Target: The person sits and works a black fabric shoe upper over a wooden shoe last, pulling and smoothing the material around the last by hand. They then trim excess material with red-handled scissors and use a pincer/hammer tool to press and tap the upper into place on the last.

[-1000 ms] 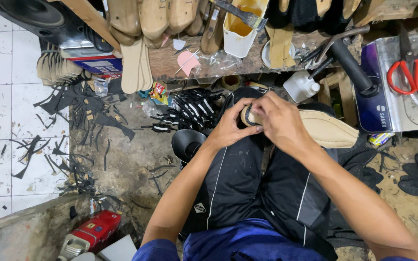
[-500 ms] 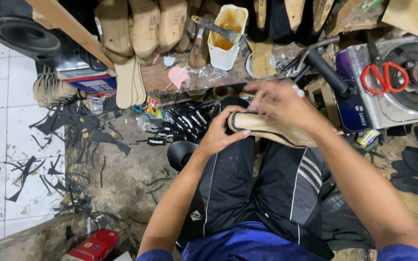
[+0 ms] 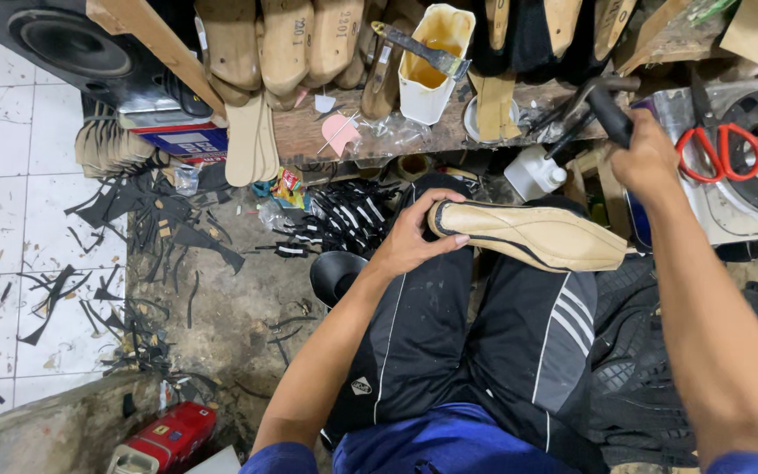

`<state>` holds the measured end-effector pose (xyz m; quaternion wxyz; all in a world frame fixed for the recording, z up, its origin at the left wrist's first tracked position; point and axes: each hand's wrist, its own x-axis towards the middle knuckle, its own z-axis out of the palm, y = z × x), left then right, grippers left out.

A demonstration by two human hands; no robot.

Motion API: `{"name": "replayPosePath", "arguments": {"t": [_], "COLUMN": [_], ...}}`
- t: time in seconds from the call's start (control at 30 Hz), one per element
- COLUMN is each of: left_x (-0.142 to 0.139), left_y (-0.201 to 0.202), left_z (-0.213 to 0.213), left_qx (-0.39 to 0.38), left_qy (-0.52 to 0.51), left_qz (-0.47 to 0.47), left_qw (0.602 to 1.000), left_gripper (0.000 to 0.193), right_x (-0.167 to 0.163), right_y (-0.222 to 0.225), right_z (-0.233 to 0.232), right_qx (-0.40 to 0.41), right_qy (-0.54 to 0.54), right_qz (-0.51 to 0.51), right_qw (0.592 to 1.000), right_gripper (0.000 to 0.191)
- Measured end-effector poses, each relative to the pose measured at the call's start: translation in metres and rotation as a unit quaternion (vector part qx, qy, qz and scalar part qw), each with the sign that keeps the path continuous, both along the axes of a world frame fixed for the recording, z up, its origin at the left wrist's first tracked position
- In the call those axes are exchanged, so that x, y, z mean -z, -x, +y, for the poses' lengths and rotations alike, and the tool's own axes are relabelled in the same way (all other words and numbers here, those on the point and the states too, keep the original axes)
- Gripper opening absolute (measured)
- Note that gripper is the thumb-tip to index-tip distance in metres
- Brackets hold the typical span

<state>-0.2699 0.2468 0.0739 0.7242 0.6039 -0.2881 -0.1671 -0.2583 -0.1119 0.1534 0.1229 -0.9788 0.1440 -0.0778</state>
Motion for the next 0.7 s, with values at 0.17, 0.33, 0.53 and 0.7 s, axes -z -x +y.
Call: {"name": "replayPosePath", "arguments": {"t": [0.17, 0.33, 0.53, 0.7], "left_x": [0.006, 0.012, 0.014, 0.01], "left_y": [-0.003, -0.005, -0.004, -0.005], "left_z": [-0.002, -0.006, -0.004, 0.0], "left_qx": [0.007, 0.022, 0.013, 0.014], "left_qy": [0.002, 0.013, 0.015, 0.008], "left_qz": [0.009, 0.022, 0.007, 0.021], "left_qw": [1.0, 0.999, 1.0, 1.0], "left_gripper": [0.058, 0.059, 0.059, 0.057], "right_x": [-0.041, -0.074, -0.075, -0.07], "right_y": [0.077, 0.131, 0.13, 0.128], "right_z": [0.079, 0.159, 0.195, 0.192], "right_qx": [-0.058, -0.048, -0.128, -0.063], "right_qy": [-0.434, -0.374, -0.421, -0.371], "right_qz": [-0.137, 0.003, -0.154, -0.021], "right_qw": [0.889, 0.926, 0.884, 0.926], "right_gripper": [0.029, 0.023, 0.046, 0.044]}}
